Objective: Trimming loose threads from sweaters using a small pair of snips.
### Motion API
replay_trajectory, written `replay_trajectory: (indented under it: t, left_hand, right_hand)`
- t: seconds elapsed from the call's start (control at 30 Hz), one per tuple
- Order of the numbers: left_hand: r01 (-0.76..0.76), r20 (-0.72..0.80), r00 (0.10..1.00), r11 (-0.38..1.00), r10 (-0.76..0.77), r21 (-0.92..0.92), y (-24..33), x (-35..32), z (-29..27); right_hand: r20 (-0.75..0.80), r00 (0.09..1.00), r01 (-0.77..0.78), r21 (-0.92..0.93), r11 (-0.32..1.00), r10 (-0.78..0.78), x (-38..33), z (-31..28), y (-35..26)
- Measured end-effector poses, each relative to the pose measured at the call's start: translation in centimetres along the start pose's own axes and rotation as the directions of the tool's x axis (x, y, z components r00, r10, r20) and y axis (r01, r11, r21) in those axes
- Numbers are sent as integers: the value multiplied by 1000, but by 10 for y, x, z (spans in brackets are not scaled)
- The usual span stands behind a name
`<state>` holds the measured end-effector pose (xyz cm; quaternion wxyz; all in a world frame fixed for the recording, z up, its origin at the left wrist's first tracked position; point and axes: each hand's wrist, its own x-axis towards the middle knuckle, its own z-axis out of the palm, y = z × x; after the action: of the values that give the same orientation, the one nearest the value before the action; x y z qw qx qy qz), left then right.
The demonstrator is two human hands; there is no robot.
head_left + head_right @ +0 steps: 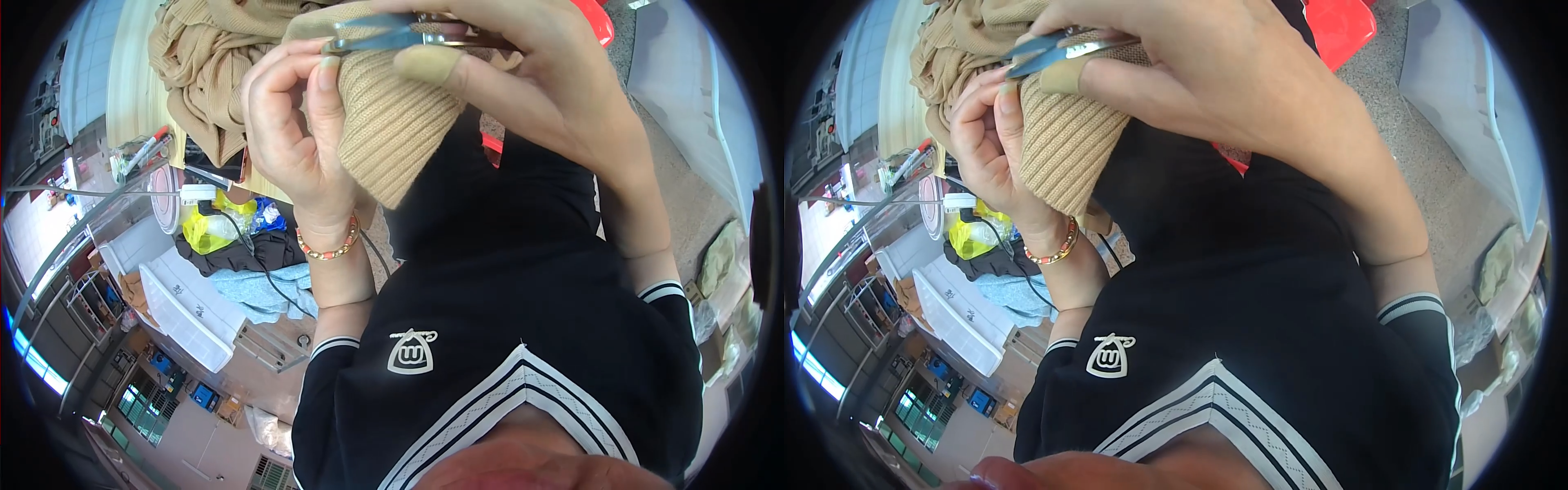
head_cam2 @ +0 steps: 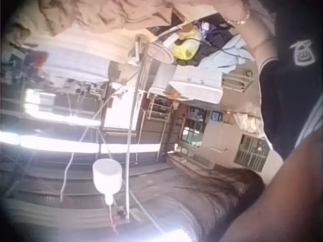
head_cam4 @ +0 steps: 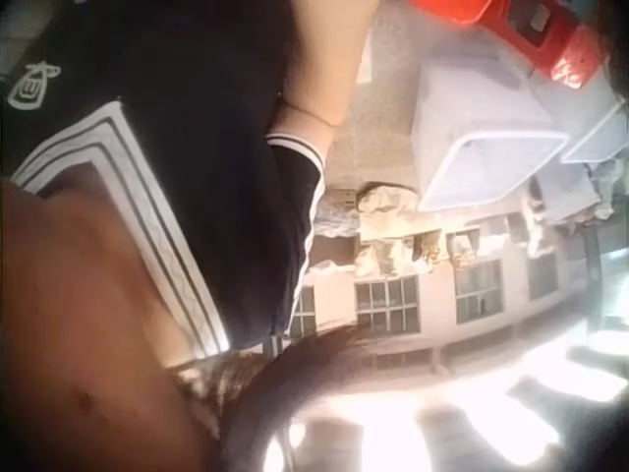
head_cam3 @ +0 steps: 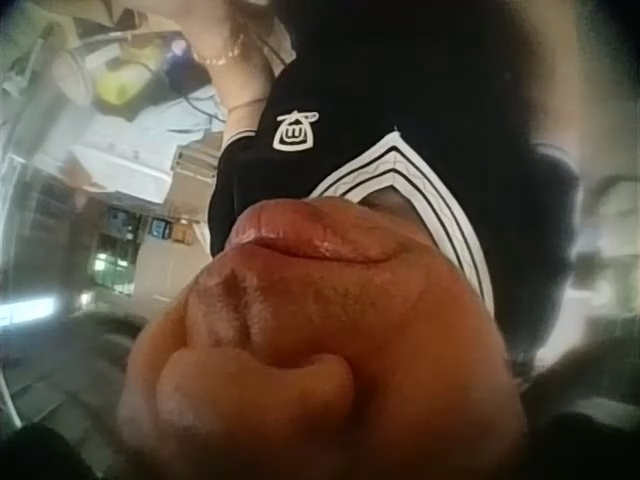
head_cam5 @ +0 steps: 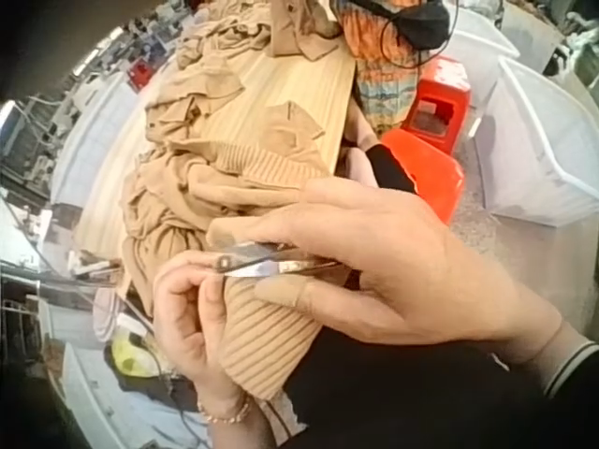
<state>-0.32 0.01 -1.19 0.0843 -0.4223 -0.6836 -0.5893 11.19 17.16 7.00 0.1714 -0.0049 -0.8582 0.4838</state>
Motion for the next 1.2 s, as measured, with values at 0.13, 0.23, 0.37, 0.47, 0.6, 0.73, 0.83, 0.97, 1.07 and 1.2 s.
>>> replay_trajectory:
  t: [0.13,0.23,0.37,0.47,0.6,0.73,0.83,0.97,1.07,1.2]
  left_hand:
    - [65,-39,997,997,-66,-32,2,-7,-2]
    - [63,-58,996,996,-66,-61,0,-8,0]
    - [69,-73,994,993,-76,-97,2,-8,2]
    - [51,-92,994,997,-56,-59,1,-7,2]
    - [20,-97,995,999,-22,-26,-1,-7,3]
    - [-21,-107,994,998,28,66,-5,-9,3]
    - [-59,-136,988,987,80,150,-2,-9,7]
    - [-66,-190,975,968,113,241,2,-9,9]
    - [-111,-179,967,936,178,334,1,-8,8]
    - [-131,-140,968,892,209,432,0,-9,5]
  right_hand:
    - [82,996,45,-223,974,-27,-4,7,4]
    - [23,997,70,-222,972,-67,-2,8,0]
    - [67,998,29,-283,959,-10,-2,9,0]
    - [36,997,73,-278,958,-66,-3,11,0]
    - [12,984,162,-469,868,-177,-4,16,0]
    - [-43,999,6,-435,901,-27,-4,25,-11]
    - [-9,1000,-20,-489,872,18,-3,27,-15]
    - [-114,988,43,-423,905,-100,-3,31,-10]
    - [-140,986,33,-357,934,-88,-1,38,-1]
    - [-95,885,216,-783,583,-456,5,40,-3]
